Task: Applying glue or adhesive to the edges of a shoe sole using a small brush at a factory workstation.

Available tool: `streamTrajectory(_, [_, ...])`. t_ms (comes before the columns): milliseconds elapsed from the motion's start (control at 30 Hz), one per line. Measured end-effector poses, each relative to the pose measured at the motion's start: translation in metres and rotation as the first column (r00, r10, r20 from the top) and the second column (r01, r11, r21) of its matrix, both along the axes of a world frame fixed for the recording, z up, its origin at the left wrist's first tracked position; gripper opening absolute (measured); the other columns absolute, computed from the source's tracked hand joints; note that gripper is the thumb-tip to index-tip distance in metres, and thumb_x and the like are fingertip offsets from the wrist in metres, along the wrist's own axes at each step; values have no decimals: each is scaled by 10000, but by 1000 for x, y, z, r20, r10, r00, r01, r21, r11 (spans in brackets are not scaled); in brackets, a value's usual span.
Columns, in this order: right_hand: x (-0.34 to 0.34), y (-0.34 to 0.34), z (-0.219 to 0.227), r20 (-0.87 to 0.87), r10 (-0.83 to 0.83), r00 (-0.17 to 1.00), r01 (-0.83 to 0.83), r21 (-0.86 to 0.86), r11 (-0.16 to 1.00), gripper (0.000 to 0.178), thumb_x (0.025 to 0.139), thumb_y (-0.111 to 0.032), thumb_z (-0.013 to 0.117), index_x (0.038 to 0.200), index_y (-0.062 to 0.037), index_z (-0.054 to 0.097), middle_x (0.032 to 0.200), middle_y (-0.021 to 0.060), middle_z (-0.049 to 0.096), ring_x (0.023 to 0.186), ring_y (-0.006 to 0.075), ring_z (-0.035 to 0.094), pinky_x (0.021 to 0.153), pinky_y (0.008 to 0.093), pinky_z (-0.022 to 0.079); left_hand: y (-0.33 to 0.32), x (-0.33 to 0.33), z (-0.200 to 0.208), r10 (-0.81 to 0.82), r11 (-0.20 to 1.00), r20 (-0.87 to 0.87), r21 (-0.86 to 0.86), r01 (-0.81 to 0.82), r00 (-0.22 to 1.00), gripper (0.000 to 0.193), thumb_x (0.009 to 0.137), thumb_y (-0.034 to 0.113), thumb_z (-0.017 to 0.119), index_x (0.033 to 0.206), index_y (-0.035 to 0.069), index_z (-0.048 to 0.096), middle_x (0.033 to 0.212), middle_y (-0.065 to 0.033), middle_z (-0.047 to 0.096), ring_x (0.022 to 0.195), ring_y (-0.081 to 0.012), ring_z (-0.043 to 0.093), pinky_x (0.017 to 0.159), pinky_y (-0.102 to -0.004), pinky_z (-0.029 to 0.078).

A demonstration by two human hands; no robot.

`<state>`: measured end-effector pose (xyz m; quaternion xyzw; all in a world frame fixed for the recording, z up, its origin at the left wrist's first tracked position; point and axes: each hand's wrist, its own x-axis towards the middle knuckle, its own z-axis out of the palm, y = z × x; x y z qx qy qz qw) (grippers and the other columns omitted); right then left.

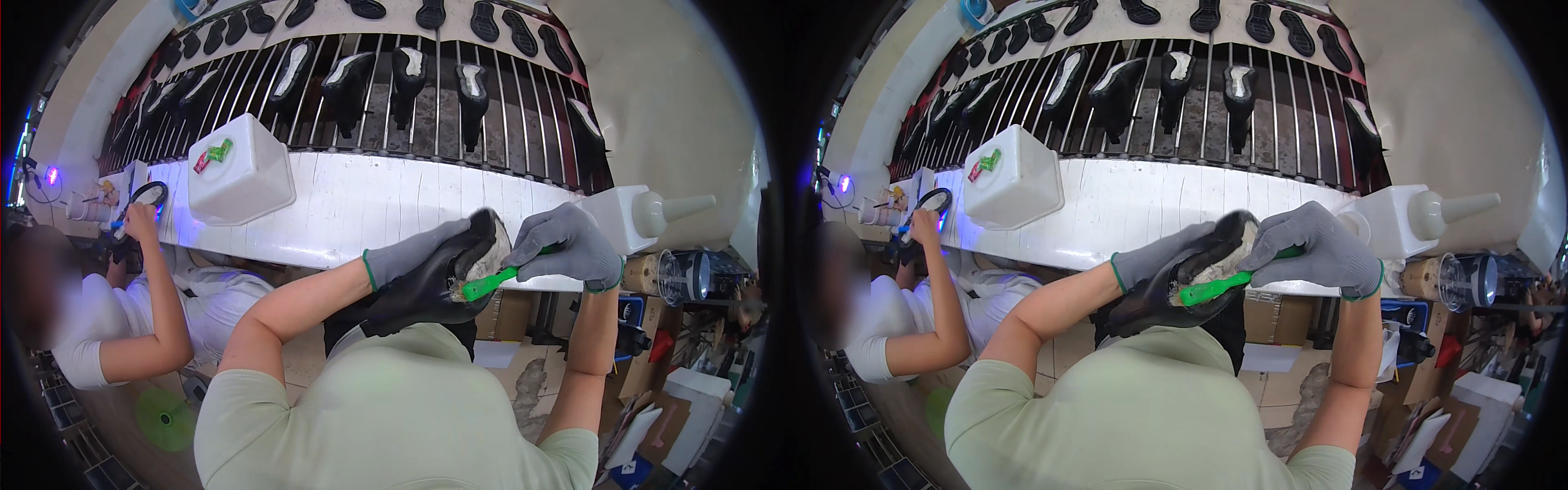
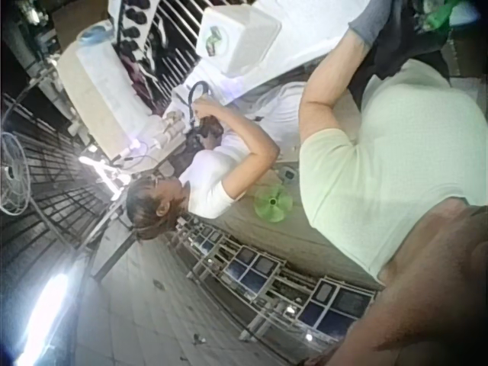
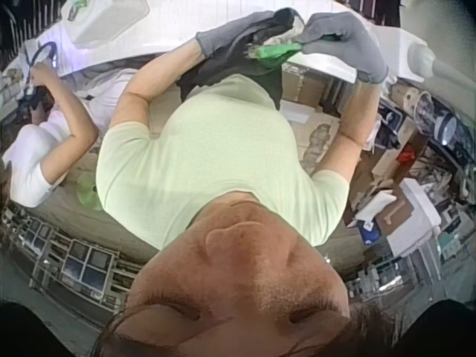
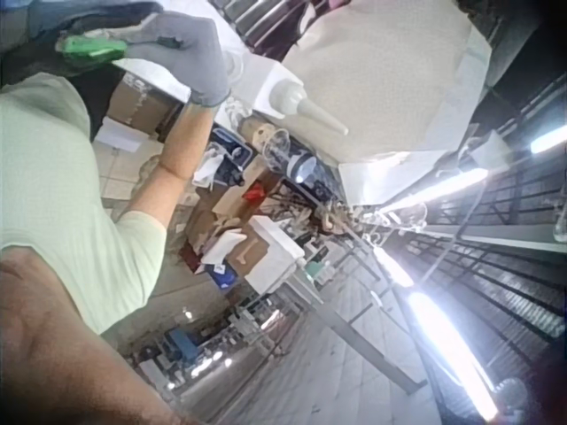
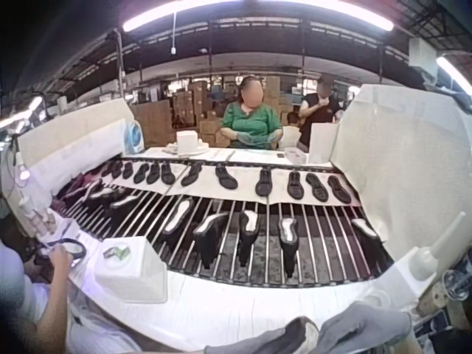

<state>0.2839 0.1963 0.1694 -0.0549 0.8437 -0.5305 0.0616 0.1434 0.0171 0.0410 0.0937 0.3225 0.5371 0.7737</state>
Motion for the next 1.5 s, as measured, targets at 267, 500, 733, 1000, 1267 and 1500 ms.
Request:
streamTrajectory(267, [-11,9,-8,-5,37,999,-37,-24,999,227,676,-29,823,889,-21,745,759,63,682,645,98,604,569,236,440,-13,22,-16,-95,989,-284,82,123,954,466,968,201,562,1393,50,446,1315,-75,560,1148,-137,567,1010,-264,442])
streamTrajectory(500, [-20,15,-13,8,40,999,-39,-100,994,214,674,-27,825,872,-17,742,800,69,703,706,109,639,621,232,473,-28,24,71,-165,967,-381,120,225,910,322,875,164,695,1153,30,605,818,-26,647,668,-70,586,580,-210,476])
streamTrajectory(733, [-25,22,-10,104,196,975,-192,-50,980,248,626,13,826,857,6,736,797,111,707,712,166,675,615,246,504,-34,33,48,-17,955,-389,267,130,921,218,806,212,775,913,49,677,644,-5,595,499,-48,504,438,-202,383])
streamTrajectory(1000, [-1,-3,-12,-74,-61,995,54,-100,994,256,644,5,817,887,12,737,773,97,689,687,147,631,610,260,473,-28,27,-6,380,815,-614,576,63,692,429,905,157,660,1296,38,531,1101,-71,634,941,-77,601,804,-232,522])
streamTrajectory(1267, [44,-14,3,-231,-578,783,597,20,802,197,716,27,734,913,10,733,733,66,642,664,94,572,593,234,409,12,-14,18,330,940,-218,163,-299,919,501,969,375,510,1292,-8,490,1169,-75,598,1016,-131,592,913,-287,490])
streamTrajectory(1500, [72,-24,-6,-210,-508,835,508,-59,859,259,660,4,770,917,4,740,790,94,685,689,157,638,625,262,472,8,-33,34,618,780,-480,476,-407,623,628,901,396,609,1323,-35,434,1159,-80,566,1028,-135,539,916,-278,438])
